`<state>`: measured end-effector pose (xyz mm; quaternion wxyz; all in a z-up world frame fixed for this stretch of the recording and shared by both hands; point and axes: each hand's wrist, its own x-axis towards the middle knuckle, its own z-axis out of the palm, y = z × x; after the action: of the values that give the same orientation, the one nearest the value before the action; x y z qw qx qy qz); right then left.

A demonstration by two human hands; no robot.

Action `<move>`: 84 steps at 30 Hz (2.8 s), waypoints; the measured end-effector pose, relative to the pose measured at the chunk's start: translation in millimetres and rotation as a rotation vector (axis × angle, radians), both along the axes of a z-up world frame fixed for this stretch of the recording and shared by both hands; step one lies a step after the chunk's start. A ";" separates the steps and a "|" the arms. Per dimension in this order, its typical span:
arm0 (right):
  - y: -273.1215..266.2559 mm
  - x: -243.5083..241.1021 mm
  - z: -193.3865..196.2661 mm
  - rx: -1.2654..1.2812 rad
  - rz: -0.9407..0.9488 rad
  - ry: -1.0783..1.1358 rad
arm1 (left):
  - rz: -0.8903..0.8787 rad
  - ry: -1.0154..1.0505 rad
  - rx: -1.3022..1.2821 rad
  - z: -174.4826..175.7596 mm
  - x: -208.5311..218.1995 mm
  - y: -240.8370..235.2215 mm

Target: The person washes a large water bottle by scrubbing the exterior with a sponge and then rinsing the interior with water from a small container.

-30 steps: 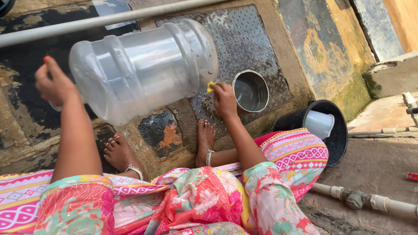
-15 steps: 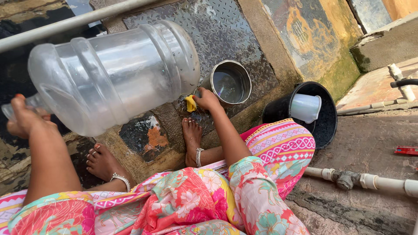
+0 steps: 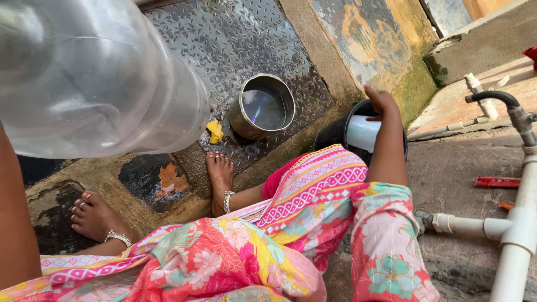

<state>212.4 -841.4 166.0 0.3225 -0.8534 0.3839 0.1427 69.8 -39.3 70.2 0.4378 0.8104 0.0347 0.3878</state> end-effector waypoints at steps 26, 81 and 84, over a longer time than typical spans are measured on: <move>-28.2 -135.3 -83.5 -0.687 -0.007 -0.220 | -0.018 -0.127 0.394 160.5 -26.0 -68.1; 553.9 -3.7 149.9 -0.901 1.626 -1.655 | -0.129 0.095 -0.056 161.1 13.4 -59.2; 555.5 -2.1 146.7 -0.932 1.627 -1.661 | -0.085 0.004 0.018 157.2 16.1 -59.3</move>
<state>210.2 -285.8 312.7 -0.0468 -0.7077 -0.5590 -0.4294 85.9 -98.7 227.4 0.4467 0.8157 -0.0024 0.3675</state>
